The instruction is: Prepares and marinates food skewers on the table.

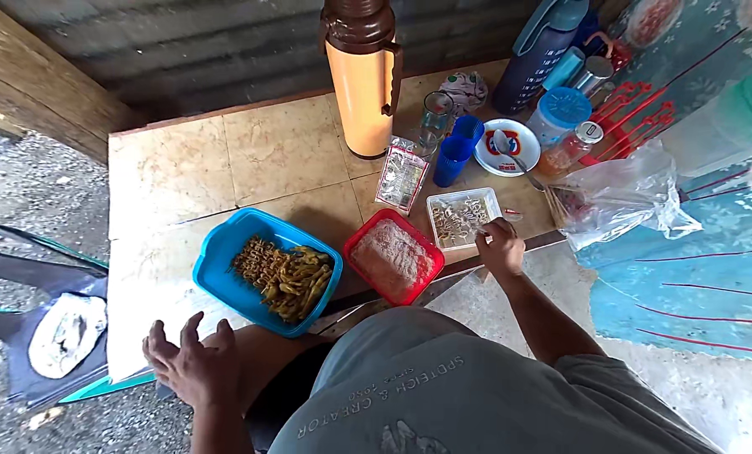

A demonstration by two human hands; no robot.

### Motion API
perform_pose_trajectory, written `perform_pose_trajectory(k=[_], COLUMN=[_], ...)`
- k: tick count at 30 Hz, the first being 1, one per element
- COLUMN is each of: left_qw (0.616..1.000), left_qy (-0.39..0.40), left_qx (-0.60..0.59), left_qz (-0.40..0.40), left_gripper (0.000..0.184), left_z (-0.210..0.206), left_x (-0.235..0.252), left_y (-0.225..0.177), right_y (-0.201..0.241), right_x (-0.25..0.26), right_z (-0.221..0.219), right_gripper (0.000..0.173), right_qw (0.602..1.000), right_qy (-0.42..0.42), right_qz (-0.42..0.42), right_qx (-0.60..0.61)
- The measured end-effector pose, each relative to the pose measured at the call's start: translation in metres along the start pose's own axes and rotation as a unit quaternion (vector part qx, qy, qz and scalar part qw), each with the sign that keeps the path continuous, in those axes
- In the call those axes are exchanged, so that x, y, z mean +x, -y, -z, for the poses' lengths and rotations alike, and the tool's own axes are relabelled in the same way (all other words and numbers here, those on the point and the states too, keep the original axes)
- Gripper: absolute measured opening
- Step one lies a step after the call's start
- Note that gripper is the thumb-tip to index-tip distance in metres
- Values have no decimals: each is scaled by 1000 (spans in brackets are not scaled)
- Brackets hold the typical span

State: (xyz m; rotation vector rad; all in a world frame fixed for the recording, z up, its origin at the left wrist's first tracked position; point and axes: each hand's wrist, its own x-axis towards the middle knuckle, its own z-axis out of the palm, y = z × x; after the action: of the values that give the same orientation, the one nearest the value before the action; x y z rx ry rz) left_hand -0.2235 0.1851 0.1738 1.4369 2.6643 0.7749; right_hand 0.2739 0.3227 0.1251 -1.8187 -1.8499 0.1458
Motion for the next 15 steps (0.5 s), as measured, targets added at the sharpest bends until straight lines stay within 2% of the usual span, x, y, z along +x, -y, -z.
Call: perform_pose_trajectory(k=[3,7,9,10,12,15], left_qw=[1000,1000,1000,1000,1000,1000], left_qy=[2,-8,-4,-3,-8,-11], left_qx=[2,2,4,3,4,7], left_qz=[3,3,13,15,11,11], left_gripper=[41,40,41,42,42,42], left_z=[0,0,0,0,0,-1], left_x=[-1,-3,-4,-4,-4,-3], left_y=[-2,3,4,5,5,3], right_y=[1,33,60,78,115,151], right_x=[8,14,16,17,18,11], right_z=[0,-2,-1,1,2,-8], right_gripper=[21,19,18,19,23,25], right_qw=[986,995,984,967,905,829], right_qy=[131,97,166,239,394,507], right_qz=[-54,23,45,48,43,43], right_qx=[-84,-20,-37,-68,-153,-233])
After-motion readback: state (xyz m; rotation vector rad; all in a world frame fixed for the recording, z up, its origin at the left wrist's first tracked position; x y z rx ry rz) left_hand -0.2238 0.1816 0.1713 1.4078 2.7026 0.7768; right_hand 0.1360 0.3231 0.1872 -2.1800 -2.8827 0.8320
